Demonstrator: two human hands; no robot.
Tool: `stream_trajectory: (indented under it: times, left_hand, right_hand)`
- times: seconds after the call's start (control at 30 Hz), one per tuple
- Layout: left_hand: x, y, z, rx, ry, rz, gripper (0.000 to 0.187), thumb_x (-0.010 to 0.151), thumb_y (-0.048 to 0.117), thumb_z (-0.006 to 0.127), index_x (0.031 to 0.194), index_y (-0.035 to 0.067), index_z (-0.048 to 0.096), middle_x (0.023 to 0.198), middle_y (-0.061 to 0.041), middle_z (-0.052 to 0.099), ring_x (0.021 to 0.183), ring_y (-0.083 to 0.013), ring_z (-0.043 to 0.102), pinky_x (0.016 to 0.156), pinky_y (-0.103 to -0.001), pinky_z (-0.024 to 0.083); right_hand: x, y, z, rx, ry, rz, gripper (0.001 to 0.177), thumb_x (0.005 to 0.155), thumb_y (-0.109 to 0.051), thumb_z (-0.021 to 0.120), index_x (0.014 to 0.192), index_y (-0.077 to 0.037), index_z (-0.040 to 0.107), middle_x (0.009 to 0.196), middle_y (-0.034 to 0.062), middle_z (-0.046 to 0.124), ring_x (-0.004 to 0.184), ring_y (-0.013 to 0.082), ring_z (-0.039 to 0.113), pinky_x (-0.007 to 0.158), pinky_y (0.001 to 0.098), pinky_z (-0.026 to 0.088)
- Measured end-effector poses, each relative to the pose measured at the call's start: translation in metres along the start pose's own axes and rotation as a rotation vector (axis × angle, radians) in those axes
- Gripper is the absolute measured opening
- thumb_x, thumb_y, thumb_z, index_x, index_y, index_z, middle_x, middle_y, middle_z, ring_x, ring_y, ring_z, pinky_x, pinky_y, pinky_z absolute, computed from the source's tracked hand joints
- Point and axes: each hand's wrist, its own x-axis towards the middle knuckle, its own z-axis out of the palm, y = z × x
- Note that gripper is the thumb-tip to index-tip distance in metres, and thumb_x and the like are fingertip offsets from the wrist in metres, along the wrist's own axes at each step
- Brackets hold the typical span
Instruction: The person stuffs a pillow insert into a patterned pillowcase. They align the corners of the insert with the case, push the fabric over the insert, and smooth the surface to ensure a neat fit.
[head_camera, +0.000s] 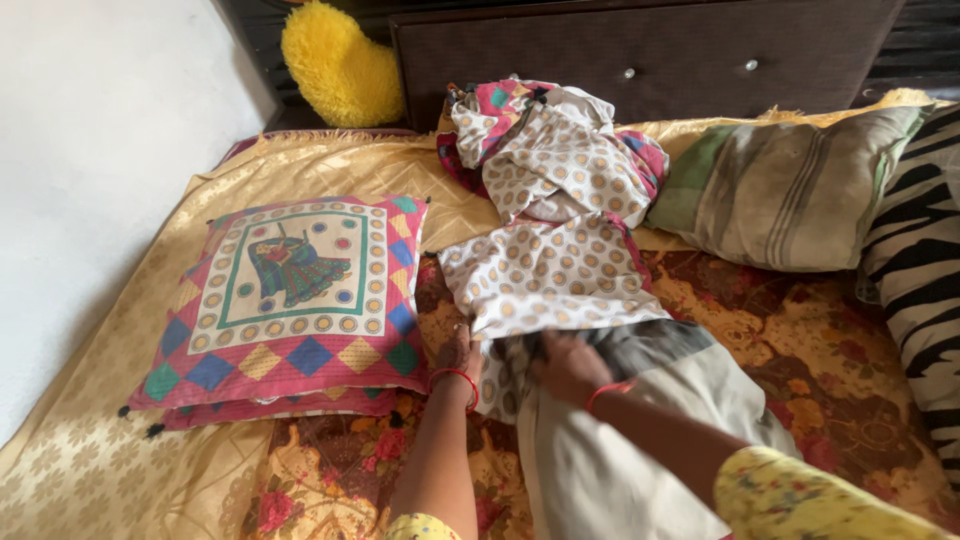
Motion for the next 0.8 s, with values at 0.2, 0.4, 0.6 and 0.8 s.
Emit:
stream_trajectory:
  times: [0.2, 0.4, 0.6, 0.8]
  left_hand:
    - [-0.007, 0.000, -0.004, 0.384, -0.118, 0.162, 0.054, 0.104, 0.034, 0.043, 0.156, 0.022, 0.040, 0.134, -0.020, 0.065, 0.122, -0.0383, 0.064, 0.102, -0.050, 0.054]
    - [-0.012, -0.001, -0.006, 0.459, -0.157, 0.084, 0.055, 0.102, 0.033, 0.048, 0.155, 0.019, 0.040, 0.138, -0.019, 0.062, 0.125, -0.0375, 0.063, 0.103, -0.049, 0.053]
    - [-0.008, 0.008, -0.021, 0.385, -0.054, 0.001, 0.056, 0.101, 0.031, 0.053, 0.153, 0.017, 0.041, 0.142, -0.018, 0.060, 0.128, -0.0367, 0.061, 0.105, -0.048, 0.053]
    - [-0.029, 0.027, -0.023, 0.373, -0.024, 0.024, 0.057, 0.099, 0.030, 0.057, 0.152, 0.014, 0.042, 0.145, -0.017, 0.057, 0.131, -0.0359, 0.060, 0.106, -0.047, 0.052]
  right_hand:
    - [0.010, -0.001, -0.044, 0.370, 0.285, 0.139, 0.059, 0.086, -0.026, 0.060, 0.143, -0.013, 0.055, 0.110, 0.0250, 0.071, 0.105, 0.0400, 0.070, 0.096, 0.0479, 0.053]
    - [0.025, 0.015, 0.014, 0.303, 0.289, -0.142, 0.047, 0.094, -0.029, 0.060, 0.137, -0.008, 0.057, 0.135, 0.0246, 0.064, 0.122, 0.0443, 0.060, 0.103, 0.0500, 0.047]
    - [0.020, 0.008, -0.016, 0.354, -0.231, -0.078, 0.051, 0.097, -0.038, 0.058, 0.146, -0.025, 0.053, 0.143, 0.0089, 0.060, 0.124, 0.0280, 0.061, 0.108, 0.0406, 0.046]
    - [0.004, 0.093, -0.076, -0.083, 0.548, 0.048, 0.056, 0.075, -0.033, 0.079, 0.124, -0.008, 0.066, 0.127, 0.0138, 0.062, 0.119, 0.0344, 0.060, 0.099, 0.0437, 0.051]
